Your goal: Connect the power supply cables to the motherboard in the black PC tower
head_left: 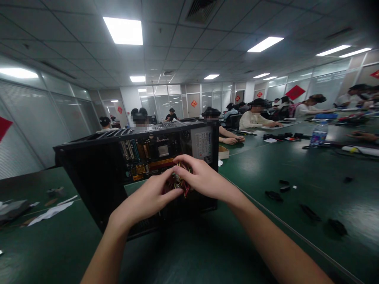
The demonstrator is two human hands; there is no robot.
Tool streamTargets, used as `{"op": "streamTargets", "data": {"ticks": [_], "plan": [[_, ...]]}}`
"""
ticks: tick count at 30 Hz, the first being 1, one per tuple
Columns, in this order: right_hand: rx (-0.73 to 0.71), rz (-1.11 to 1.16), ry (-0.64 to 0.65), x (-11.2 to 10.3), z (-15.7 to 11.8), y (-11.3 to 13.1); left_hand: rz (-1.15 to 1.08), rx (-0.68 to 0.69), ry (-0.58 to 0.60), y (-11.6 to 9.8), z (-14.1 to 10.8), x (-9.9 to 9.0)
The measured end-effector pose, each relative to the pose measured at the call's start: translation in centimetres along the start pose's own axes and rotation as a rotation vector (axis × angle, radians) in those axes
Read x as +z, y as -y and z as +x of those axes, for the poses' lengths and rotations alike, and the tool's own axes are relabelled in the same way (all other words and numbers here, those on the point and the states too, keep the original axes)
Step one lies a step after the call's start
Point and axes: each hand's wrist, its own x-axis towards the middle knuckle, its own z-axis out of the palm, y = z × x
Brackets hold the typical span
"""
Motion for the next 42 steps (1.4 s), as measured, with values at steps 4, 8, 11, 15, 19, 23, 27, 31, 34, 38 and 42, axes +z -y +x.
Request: {"op": "streamTargets", "data": {"ticks": [4,8,11,15,19,23,27,31,34,38,42], "plan": [[-0.083,-0.192,-0.009,0.7,0.1,-0.7,-0.018,0.029,-0.127,0.7,1.6,1.5],[-0.212,-0.389,-0.001,1.6,0.7,-2.6,0.081,-0.025,-0.271,2.3,3.3,3.3],[-0.303,-0.585,0.125,2.2,1.1,-4.3,0.148,-0.083,-0.28,3.8,4.3,4.8],[-0.276,-0.753,0.246,3.0,1.4,-6.5,0.154,-0.142,-0.193,5.6,4.9,6.5],[-0.1,-0.765,0.29,3.0,1.4,-8.4,0.155,-0.143,-0.073,6.4,4.8,6.8],[0.045,-0.734,0.355,2.5,1.4,-9.5,0.157,-0.116,0.015,6.6,4.6,6.4],[0.247,-0.751,0.454,2.2,1.6,-10.0,0.149,-0.151,0.058,6.7,4.6,6.3],[0.291,-0.769,0.457,2.1,1.5,-9.1,0.155,-0.158,0.068,6.7,4.7,6.4],[0.203,-0.772,0.494,1.9,1.1,-7.6,0.163,-0.142,0.08,6.4,4.6,6.4],[0.215,-0.782,0.58,1.1,0.6,-5.8,0.151,-0.137,0.125,6.0,4.3,6.0],[0.296,-0.716,0.784,0.9,0.8,-6.6,0.143,-0.102,0.197,6.0,4.2,5.9]]}}
